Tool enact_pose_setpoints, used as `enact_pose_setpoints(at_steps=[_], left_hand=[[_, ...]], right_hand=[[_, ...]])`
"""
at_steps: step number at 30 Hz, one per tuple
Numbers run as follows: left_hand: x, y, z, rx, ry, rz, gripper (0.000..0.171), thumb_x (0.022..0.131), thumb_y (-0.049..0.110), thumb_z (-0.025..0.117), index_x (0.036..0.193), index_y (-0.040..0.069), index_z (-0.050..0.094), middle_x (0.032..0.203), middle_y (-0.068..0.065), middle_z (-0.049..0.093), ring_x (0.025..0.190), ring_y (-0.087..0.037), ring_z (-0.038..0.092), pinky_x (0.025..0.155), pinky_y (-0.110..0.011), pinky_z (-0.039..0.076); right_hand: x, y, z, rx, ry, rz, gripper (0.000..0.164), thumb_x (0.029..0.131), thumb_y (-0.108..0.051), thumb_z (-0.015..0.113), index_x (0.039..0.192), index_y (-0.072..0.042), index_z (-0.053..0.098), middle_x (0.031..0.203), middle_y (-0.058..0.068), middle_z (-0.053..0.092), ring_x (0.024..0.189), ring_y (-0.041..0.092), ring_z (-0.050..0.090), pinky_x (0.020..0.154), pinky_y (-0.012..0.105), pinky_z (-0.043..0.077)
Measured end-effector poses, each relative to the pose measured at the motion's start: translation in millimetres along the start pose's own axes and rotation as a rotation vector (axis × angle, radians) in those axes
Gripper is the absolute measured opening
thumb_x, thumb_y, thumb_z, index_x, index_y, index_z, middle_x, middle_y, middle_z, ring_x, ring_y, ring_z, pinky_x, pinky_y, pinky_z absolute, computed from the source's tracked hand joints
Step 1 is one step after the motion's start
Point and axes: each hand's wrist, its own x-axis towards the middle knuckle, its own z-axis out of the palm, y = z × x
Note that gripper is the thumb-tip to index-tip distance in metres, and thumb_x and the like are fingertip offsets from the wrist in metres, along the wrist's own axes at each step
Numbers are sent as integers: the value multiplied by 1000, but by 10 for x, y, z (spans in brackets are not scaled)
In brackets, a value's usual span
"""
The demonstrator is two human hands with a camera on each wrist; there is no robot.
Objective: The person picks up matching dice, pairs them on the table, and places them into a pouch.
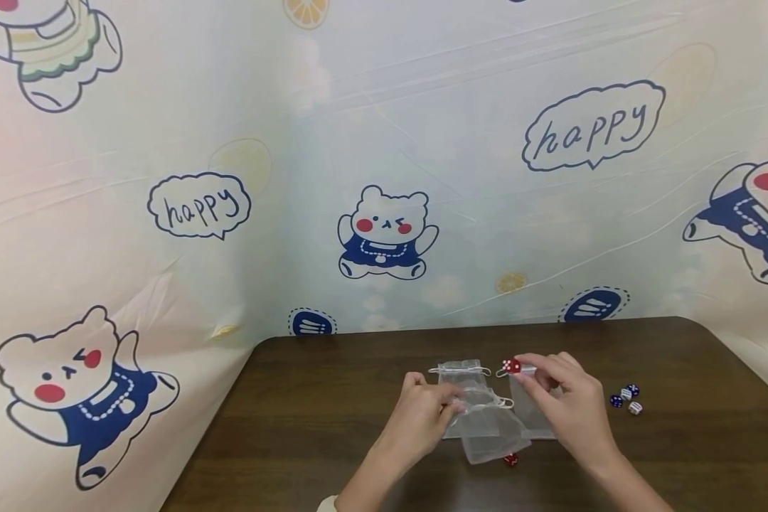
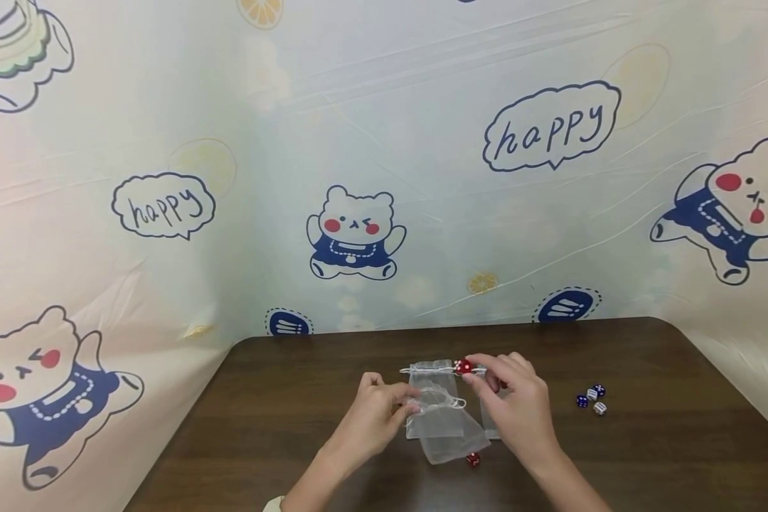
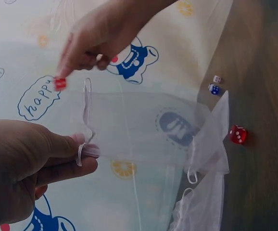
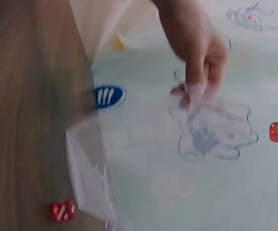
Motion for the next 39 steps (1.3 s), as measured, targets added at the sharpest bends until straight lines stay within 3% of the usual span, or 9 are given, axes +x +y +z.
enact_pose_setpoints(at_steps=[9, 18, 28, 32, 39], left_hand=[[16, 9, -1, 5, -2, 20, 15, 81, 22, 69, 92, 11, 71, 74, 9, 68, 62, 10, 54, 72, -25, 28], [12, 34, -11, 18, 12, 34, 15, 81, 21, 69, 92, 11, 72, 75, 9, 69, 61, 10, 54, 72, -24, 28], [4, 13, -50, 9, -1, 3, 13, 82, 18, 69, 92, 10, 71, 75, 7, 69, 61, 7, 56, 75, -26, 30], [0, -15, -79, 5, 15, -20, 14, 82, 18, 68, 92, 9, 72, 71, 7, 68, 55, 8, 50, 76, -27, 31], [-14, -35, -132, -8, 50, -52, 16, 82, 20, 67, 94, 9, 72, 64, 8, 66, 48, 9, 41, 76, -28, 30]], right_hand=[[-19, -173, 150, 8, -126, -110, 35, 60, 3, 81, 89, -14, 72, 65, -18, 45, 65, 4, 38, 57, 16, 30], [-70, -187, 197, -168, -225, -26, 25, 65, -10, 83, 85, -18, 72, 65, -23, 37, 65, 1, 36, 59, 21, 31], [-59, -161, 162, -130, -180, 12, 25, 65, -2, 81, 84, -15, 71, 64, -21, 37, 62, 2, 36, 55, 18, 31], [-30, -120, 129, -92, -132, -1, 26, 64, 1, 80, 84, -13, 71, 64, -18, 39, 62, 2, 36, 55, 16, 30], [-164, 74, 95, -80, -137, 74, 26, 65, 3, 79, 85, -11, 71, 64, -15, 39, 61, 4, 36, 51, 17, 29]])
